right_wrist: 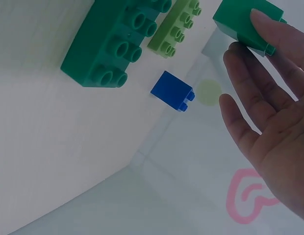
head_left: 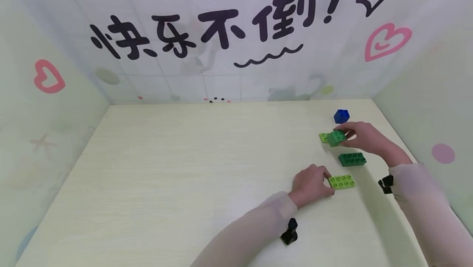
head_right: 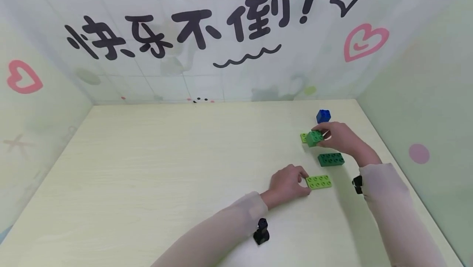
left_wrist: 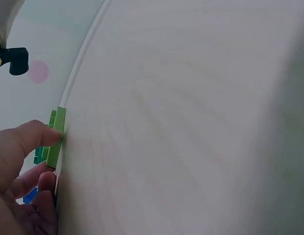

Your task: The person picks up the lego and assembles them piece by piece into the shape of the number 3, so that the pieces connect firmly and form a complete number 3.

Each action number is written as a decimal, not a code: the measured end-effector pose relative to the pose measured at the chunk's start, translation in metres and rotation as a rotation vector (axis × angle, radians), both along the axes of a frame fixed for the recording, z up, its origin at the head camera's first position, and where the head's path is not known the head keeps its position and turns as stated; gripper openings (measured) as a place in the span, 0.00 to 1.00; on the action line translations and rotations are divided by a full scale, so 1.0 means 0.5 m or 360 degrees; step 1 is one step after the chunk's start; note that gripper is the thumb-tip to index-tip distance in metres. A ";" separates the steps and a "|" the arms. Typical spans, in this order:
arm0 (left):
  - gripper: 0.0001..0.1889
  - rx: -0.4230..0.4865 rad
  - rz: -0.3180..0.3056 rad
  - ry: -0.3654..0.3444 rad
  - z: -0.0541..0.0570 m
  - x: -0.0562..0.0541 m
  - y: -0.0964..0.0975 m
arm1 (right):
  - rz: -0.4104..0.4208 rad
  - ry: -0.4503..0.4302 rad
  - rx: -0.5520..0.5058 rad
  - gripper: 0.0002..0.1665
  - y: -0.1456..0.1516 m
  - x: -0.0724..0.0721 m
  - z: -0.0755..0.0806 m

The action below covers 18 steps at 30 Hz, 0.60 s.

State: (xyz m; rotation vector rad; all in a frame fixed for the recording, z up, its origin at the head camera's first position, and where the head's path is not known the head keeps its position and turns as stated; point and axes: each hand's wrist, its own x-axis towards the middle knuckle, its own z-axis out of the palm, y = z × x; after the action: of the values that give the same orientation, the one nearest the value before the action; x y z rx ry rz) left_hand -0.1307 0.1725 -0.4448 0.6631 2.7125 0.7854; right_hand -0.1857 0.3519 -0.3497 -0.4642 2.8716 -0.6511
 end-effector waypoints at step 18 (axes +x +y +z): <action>0.17 -0.0003 -0.0021 -0.0010 0.009 -0.004 -0.001 | -0.0016 0.0078 0.0000 0.26 0.016 0.118 -0.020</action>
State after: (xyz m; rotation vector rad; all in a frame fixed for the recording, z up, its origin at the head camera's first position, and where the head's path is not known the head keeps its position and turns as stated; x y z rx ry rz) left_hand -0.1327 0.1718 -0.4405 0.6759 2.7002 0.7801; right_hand -0.1267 0.3597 -0.3598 -0.4726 2.9219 -0.6505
